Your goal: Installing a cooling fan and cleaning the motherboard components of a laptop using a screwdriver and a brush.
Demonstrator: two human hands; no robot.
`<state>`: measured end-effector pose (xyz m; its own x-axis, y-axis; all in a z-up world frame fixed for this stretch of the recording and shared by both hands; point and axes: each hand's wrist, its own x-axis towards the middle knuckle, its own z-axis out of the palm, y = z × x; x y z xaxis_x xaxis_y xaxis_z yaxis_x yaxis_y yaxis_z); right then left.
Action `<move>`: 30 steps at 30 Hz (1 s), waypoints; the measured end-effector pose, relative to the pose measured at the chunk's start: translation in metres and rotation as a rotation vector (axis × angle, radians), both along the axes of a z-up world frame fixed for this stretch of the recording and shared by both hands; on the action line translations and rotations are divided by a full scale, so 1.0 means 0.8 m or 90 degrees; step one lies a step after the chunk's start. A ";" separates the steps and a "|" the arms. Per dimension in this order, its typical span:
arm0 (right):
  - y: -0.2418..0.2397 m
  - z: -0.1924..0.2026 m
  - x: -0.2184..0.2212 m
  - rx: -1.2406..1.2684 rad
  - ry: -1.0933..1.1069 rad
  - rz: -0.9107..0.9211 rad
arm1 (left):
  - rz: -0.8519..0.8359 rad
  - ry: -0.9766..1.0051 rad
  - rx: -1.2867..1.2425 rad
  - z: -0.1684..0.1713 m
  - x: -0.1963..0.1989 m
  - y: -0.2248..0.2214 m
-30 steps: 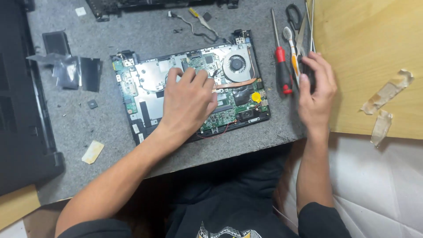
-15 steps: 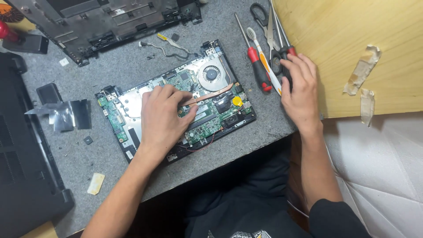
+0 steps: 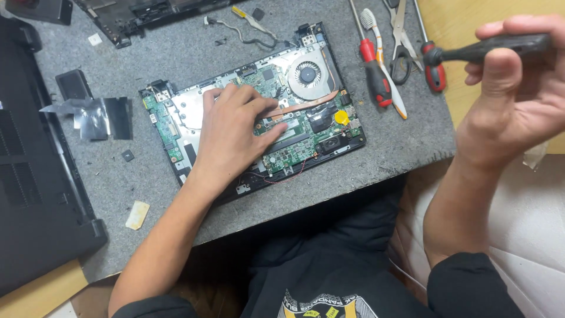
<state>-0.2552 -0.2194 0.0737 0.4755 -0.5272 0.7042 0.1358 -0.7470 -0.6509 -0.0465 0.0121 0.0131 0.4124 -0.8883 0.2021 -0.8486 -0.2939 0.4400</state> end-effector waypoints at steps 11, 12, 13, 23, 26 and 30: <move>0.084 0.048 0.015 0.038 0.138 0.059 | 0.047 -0.117 -0.056 -0.018 -0.011 -0.006; 0.078 0.048 0.020 -0.003 0.165 0.092 | 0.049 -0.120 -0.056 -0.017 -0.010 -0.006; 0.072 0.041 0.027 -0.003 0.166 0.092 | 0.049 -0.119 -0.055 -0.019 -0.009 -0.007; 0.031 0.006 0.047 0.038 0.061 0.148 | 0.049 -0.155 -0.080 -0.024 -0.008 -0.008; 0.027 0.001 0.045 0.019 0.063 0.149 | 0.045 -0.152 -0.089 -0.024 -0.009 -0.007; 0.023 -0.004 0.046 0.005 0.054 0.150 | 0.045 -0.147 -0.086 -0.024 -0.009 -0.007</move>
<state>-0.2183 -0.2006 0.0702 0.6432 -0.4003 0.6528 0.2508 -0.6953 -0.6735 -0.0537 0.0066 -0.0057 0.4014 -0.8177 0.4125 -0.9104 -0.3071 0.2772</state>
